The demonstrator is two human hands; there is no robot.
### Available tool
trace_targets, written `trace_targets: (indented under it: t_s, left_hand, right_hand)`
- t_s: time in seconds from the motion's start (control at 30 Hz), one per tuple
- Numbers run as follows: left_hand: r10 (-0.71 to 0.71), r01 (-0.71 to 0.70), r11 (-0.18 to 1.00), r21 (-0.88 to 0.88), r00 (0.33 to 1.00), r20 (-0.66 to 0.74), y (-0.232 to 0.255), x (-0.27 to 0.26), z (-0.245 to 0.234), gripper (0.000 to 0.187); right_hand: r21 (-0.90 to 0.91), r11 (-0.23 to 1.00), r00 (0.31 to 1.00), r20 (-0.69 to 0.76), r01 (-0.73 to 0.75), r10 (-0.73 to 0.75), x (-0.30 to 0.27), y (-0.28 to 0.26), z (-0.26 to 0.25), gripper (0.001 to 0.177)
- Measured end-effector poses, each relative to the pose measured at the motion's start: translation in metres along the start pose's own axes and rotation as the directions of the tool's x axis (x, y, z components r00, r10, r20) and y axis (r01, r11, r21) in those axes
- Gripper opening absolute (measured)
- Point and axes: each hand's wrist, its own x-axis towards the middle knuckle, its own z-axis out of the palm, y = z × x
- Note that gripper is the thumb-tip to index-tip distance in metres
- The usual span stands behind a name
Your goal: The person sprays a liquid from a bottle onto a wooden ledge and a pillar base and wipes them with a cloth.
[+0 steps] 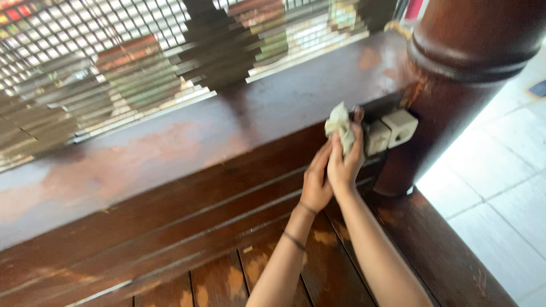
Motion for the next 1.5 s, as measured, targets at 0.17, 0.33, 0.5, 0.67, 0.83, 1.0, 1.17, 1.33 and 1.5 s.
trace_targets:
  t_s: [0.17, 0.33, 0.5, 0.67, 0.83, 1.0, 1.17, 1.33, 1.5]
  left_hand:
    - [-0.149, 0.137, 0.979, -0.15, 0.986, -0.073, -0.009, -0.042, -0.056, 0.053]
    - [-0.17, 0.159, 0.983, -0.095, 0.978, -0.121, -0.014, -0.098, -0.139, 0.052]
    - [-0.255, 0.228, 0.965, -0.133, 0.935, -0.246, -0.022, -0.164, -0.23, 0.049]
    - [-0.34, 0.271, 0.939, -0.212, 0.832, -0.438, -0.024, -0.232, -0.308, 0.054]
    - [-0.401, 0.149, 0.903, -0.404, 0.63, -0.664, -0.012, -0.25, -0.348, 0.044]
    - [-0.418, 0.176, 0.888, -0.425, 0.693, -0.587, 0.0, -0.229, -0.316, 0.058]
    - [-0.536, 0.341, 0.829, -0.442, 0.71, -0.457, -0.012, -0.205, -0.244, 0.055]
    - [-0.441, 0.416, 0.895, -0.159, 0.879, -0.183, -0.007, -0.165, -0.173, 0.072]
    - [-0.401, 0.382, 0.899, -0.213, 0.915, -0.053, -0.004, -0.115, -0.087, 0.078]
  right_hand:
    - [0.038, 0.994, 0.992, 0.068, -0.105, 0.102, -0.052, -0.049, 0.039, 0.032]
    - [0.003, 1.0, 0.993, 0.114, 0.017, -0.017, -0.11, -0.106, 0.091, 0.033]
    - [0.163, 0.987, 0.962, 0.27, 0.004, -0.049, -0.173, -0.176, 0.154, 0.039]
    - [0.254, 0.967, 0.824, 0.541, 0.03, -0.168, -0.232, -0.235, 0.201, 0.054]
    - [0.454, 0.87, 0.569, 0.671, 0.191, -0.475, -0.266, -0.244, 0.25, 0.077]
    - [0.16, 0.698, 0.486, 0.611, 0.698, -0.625, -0.245, -0.184, 0.23, 0.063]
    - [0.05, 0.632, 0.522, 0.516, 0.773, -0.679, -0.217, -0.128, 0.194, 0.041]
    - [-0.078, 0.684, 0.64, 0.444, 0.725, -0.627, -0.168, -0.039, 0.123, 0.03]
    - [-0.194, 0.759, 0.757, 0.396, 0.622, -0.519, -0.125, 0.03, 0.053, 0.023]
